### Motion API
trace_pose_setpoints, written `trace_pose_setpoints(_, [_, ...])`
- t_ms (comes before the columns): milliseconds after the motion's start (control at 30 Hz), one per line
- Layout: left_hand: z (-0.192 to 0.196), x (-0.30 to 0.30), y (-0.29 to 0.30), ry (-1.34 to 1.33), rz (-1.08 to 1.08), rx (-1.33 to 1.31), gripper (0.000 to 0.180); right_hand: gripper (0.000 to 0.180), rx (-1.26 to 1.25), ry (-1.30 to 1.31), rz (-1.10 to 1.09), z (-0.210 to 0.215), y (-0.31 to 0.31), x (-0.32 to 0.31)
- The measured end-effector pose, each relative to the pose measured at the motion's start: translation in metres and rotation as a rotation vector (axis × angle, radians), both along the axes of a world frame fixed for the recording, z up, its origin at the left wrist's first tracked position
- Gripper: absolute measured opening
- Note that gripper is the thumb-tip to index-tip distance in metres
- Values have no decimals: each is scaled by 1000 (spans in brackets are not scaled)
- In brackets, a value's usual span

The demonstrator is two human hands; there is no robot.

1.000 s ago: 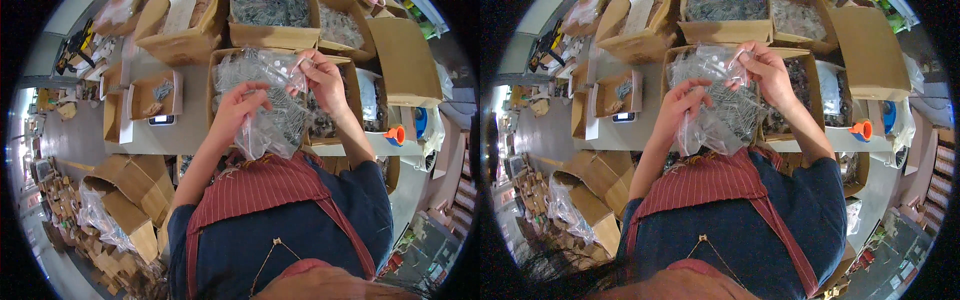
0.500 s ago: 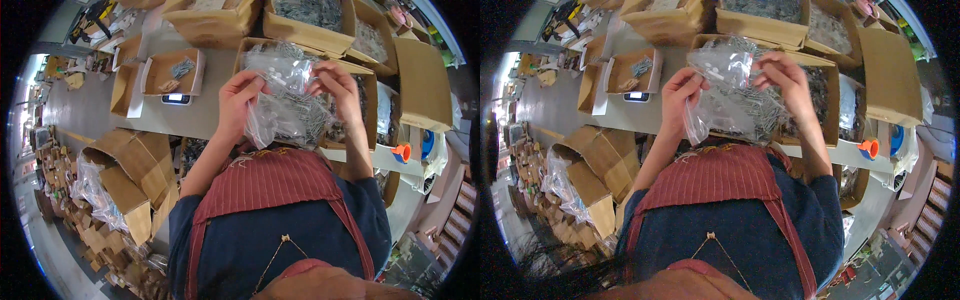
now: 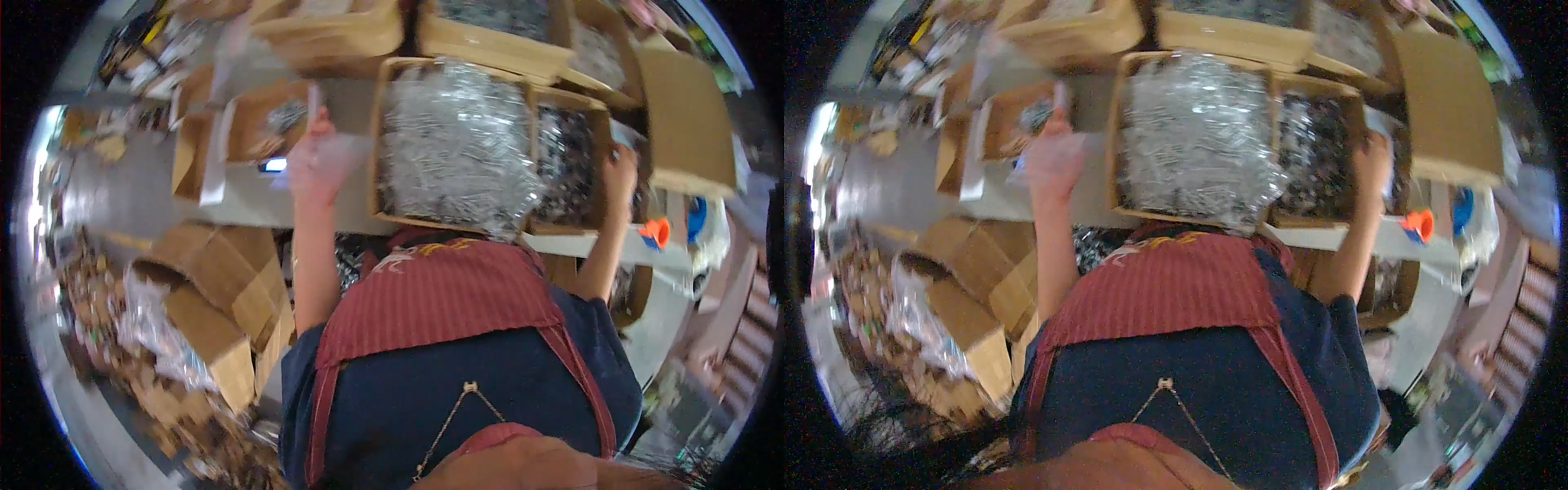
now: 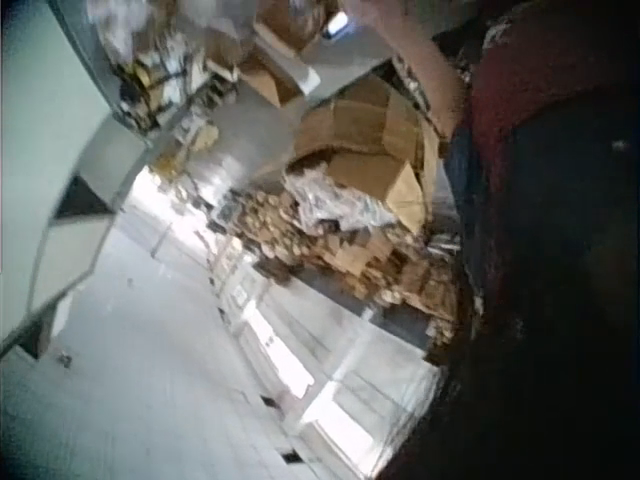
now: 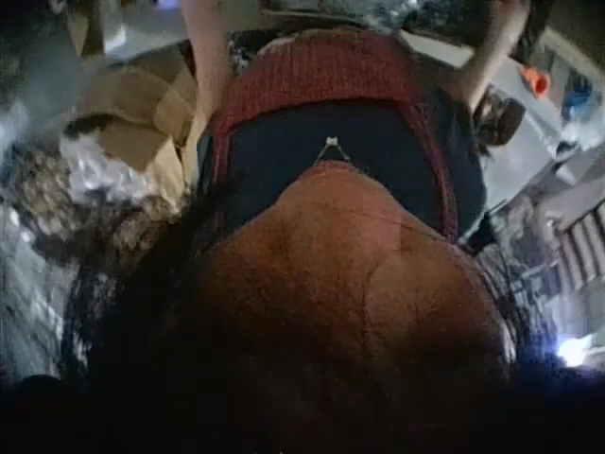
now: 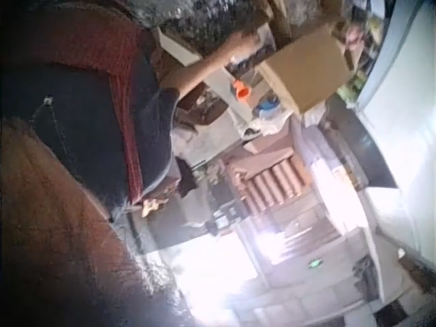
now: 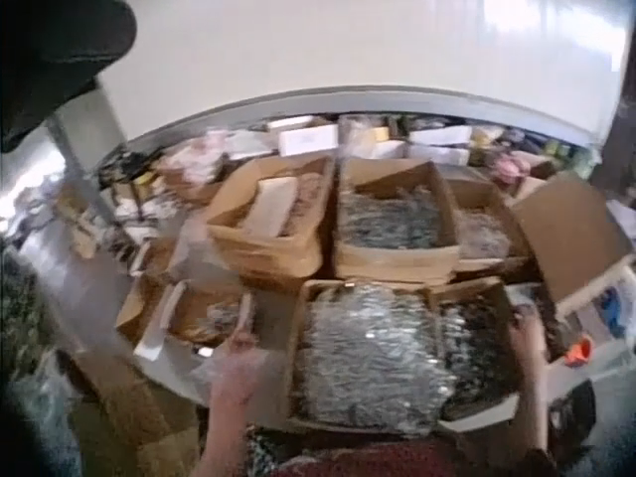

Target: The person places metal hardware pieces into small plastic bags, weighs the bags on a scale, and seals them.

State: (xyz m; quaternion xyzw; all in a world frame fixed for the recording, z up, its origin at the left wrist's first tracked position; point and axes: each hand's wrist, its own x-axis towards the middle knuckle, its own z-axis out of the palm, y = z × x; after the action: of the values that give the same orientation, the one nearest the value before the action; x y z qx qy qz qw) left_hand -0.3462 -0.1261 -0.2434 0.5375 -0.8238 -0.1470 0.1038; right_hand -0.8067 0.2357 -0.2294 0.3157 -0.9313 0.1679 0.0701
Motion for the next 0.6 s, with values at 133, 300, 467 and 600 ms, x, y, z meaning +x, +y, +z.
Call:
trace_pose_setpoints(133, [17, -10, 23, 1728, -182, 1324, 22, 27, -79, -103, -83, 1, -3, -10])
trace_pose_setpoints(300, [15, -11, 29, 1041, -130, 599, 33, 31, -125, -229, -176, -11, 24, -36])
trace_pose_setpoints(467, [24, -12, 20, 1482, 137, 1225, 25, 34, -106, -159, -47, -47, 51, -54])
trace_pose_setpoints(600, [47, -21, 43, 563, -140, 310, 22, 32, -374, -352, -104, -18, 59, -40])
